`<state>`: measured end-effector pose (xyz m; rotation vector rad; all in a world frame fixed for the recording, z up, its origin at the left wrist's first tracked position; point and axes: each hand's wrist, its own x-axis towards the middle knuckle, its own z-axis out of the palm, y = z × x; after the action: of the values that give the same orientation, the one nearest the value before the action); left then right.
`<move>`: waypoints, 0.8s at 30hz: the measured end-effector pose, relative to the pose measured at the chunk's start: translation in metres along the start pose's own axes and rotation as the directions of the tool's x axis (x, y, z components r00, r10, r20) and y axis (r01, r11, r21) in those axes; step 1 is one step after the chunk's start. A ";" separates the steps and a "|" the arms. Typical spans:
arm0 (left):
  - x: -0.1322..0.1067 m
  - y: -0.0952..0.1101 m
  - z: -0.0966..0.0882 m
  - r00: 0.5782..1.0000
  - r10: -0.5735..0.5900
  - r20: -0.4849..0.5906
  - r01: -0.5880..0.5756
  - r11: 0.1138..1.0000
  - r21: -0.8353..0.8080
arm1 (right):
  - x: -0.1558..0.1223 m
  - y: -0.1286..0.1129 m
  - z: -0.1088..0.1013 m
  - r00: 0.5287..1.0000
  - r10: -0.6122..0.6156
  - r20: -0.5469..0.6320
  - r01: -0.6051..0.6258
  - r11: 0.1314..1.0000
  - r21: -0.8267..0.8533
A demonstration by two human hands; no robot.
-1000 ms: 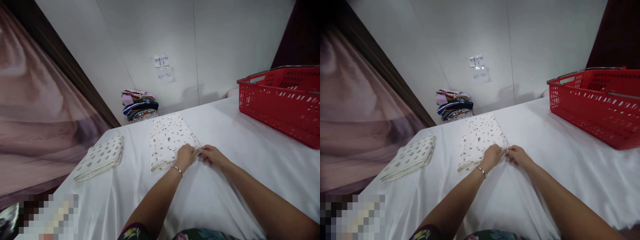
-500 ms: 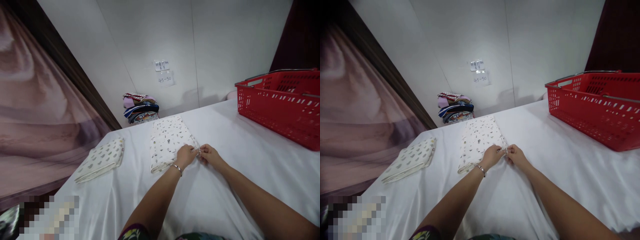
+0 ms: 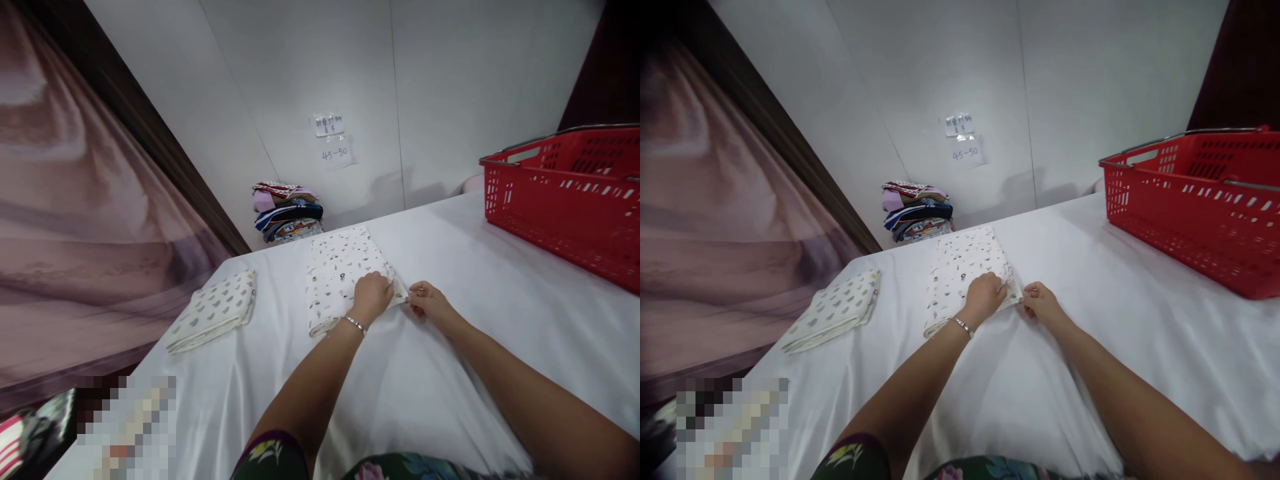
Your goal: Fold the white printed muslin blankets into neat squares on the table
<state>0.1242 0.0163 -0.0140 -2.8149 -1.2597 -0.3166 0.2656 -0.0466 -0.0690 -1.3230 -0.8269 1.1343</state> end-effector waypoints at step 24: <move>0.000 0.002 0.010 0.975 0.190 0.116 -0.187 0.982 -0.040 | 0.000 0.000 -0.003 0.999 0.049 0.012 -0.050 0.991 0.127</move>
<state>0.1269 0.0161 -0.0234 -2.9886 -1.0010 -0.1622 0.2689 -0.0474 -0.0693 -1.2388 -0.7198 1.2129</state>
